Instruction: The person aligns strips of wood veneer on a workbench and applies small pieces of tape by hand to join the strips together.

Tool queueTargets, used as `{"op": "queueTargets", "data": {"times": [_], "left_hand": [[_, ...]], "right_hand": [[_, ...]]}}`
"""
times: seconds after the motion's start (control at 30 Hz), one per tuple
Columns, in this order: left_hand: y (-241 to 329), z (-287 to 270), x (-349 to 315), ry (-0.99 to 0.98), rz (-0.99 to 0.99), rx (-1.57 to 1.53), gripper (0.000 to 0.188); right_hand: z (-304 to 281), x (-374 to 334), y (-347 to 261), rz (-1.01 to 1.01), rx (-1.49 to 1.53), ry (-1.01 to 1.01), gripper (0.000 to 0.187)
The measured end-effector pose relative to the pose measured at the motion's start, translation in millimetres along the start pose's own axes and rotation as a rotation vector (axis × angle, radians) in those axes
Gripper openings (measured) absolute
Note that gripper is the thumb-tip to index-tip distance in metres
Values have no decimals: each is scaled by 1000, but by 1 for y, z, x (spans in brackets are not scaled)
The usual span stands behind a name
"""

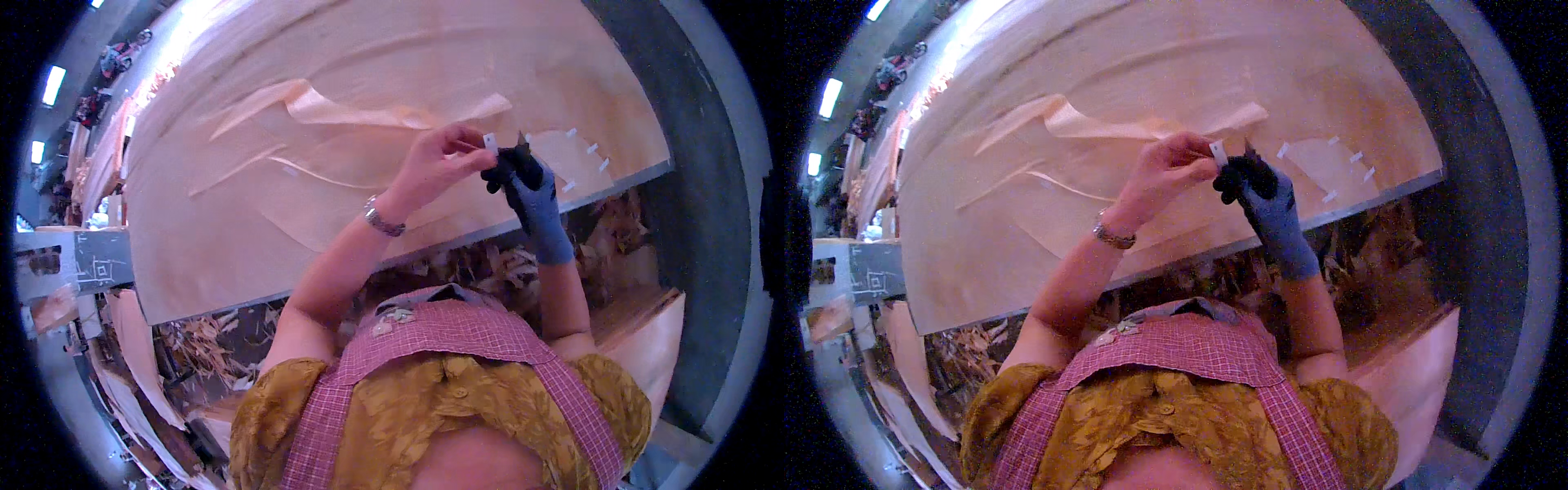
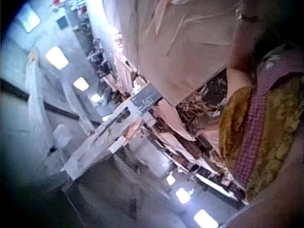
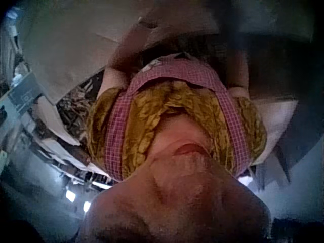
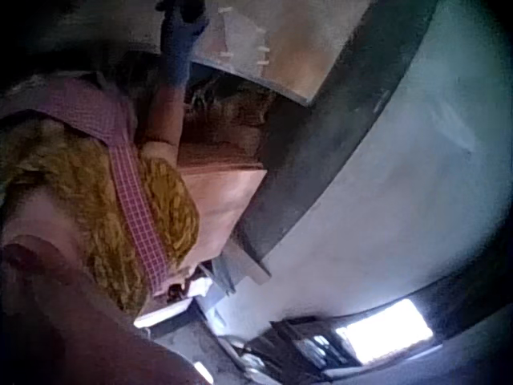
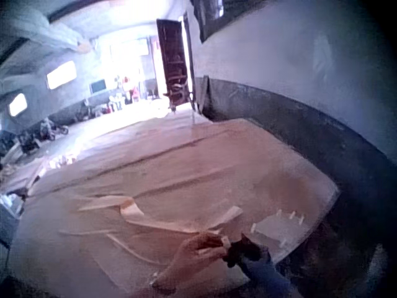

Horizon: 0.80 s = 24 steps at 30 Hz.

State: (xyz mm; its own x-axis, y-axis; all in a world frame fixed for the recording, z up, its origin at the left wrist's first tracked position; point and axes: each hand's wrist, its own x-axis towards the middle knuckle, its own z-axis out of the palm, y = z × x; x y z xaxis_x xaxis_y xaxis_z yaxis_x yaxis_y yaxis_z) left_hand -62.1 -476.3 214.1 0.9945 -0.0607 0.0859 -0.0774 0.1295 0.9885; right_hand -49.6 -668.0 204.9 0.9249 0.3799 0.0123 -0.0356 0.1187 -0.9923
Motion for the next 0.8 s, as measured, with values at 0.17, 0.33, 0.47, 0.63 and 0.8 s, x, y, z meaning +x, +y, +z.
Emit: {"op": "queueTargets", "data": {"times": [0.17, 0.33, 0.47, 0.63, 0.8], "left_hand": [[55, 19, 24, 129, 111, 186, 13], [100, 11, 30, 182, 234, 0, 14], [124, 11, 35, 195, 283, 108, 12], [150, 27, 27, 144, 301, 251, 10], [158, 28, 21, 162, 262, 259, 11]], "right_hand": [[-2, 3, -8, -240, -44, 128, 23], [-16, -12, 33, -663, -533, 413, 35], [-32, -34, 64, -684, -1000, 368, 44], [-53, -17, 65, -544, -624, 467, 36], [-20, 8, -14, -573, 3, 124, 55]]}}
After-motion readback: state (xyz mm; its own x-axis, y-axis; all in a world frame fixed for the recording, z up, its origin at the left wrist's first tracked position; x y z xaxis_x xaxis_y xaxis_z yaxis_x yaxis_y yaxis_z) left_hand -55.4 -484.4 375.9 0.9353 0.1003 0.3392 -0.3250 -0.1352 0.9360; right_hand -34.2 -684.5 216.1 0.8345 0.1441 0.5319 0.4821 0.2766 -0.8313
